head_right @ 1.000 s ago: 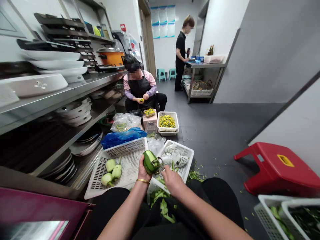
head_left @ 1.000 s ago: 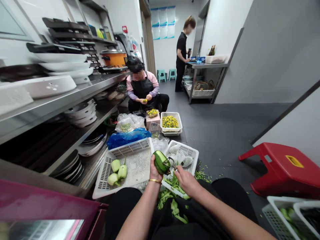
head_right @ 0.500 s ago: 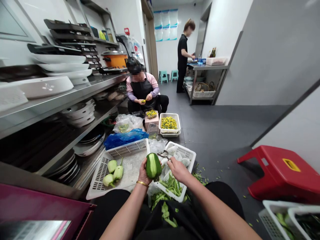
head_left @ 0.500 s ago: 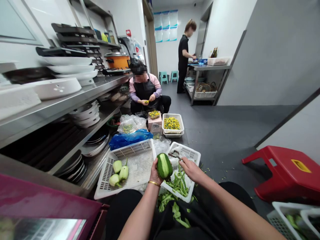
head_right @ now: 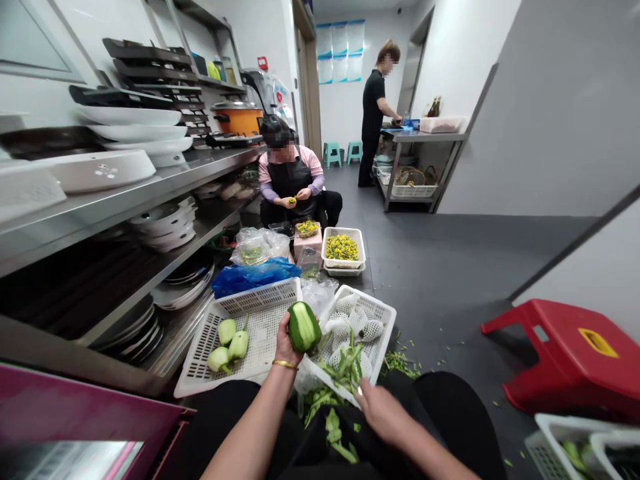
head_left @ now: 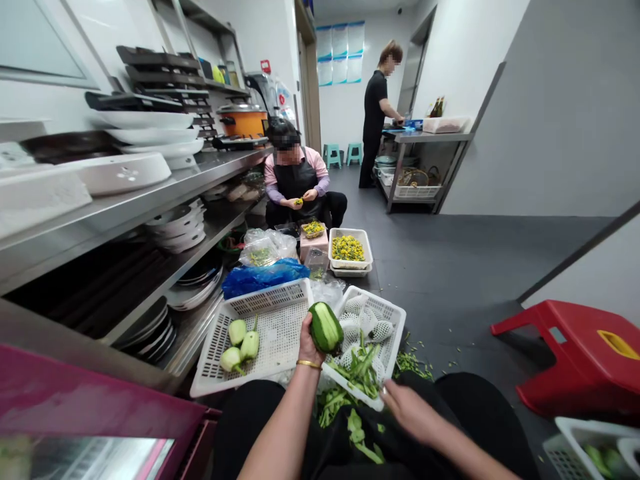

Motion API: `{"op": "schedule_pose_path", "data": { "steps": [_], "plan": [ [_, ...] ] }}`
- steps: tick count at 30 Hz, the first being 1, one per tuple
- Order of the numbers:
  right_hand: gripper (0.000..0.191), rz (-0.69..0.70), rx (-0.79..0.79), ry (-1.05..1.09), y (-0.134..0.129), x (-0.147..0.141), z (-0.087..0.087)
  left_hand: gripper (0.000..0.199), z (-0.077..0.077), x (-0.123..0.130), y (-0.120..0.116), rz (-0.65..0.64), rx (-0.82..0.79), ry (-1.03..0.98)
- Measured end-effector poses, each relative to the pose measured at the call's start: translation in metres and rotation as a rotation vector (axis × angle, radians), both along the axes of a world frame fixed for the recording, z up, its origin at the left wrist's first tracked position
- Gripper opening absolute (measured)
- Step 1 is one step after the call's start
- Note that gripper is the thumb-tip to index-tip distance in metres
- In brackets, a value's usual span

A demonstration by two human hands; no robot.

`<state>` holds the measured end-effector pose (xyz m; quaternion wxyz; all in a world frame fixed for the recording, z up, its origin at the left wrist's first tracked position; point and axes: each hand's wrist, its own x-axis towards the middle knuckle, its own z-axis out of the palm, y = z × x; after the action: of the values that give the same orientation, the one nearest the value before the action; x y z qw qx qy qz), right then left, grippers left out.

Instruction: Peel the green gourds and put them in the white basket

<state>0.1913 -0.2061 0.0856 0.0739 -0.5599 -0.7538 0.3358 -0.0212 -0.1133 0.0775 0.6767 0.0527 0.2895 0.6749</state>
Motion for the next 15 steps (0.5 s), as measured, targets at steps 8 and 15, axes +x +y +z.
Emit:
{"op": "schedule_pose_path", "data": {
  "steps": [8,15],
  "plan": [
    [0.026,-0.009,0.135,-0.024,0.063,-0.061,0.083,0.033,0.002,0.005,-0.010,0.060,0.142,0.261],
    [0.028,0.068,-0.061,-0.040,-0.020,-0.016,-0.011,0.034,0.006,0.003,-0.002,0.188,-0.004,0.099]
  ]
}}
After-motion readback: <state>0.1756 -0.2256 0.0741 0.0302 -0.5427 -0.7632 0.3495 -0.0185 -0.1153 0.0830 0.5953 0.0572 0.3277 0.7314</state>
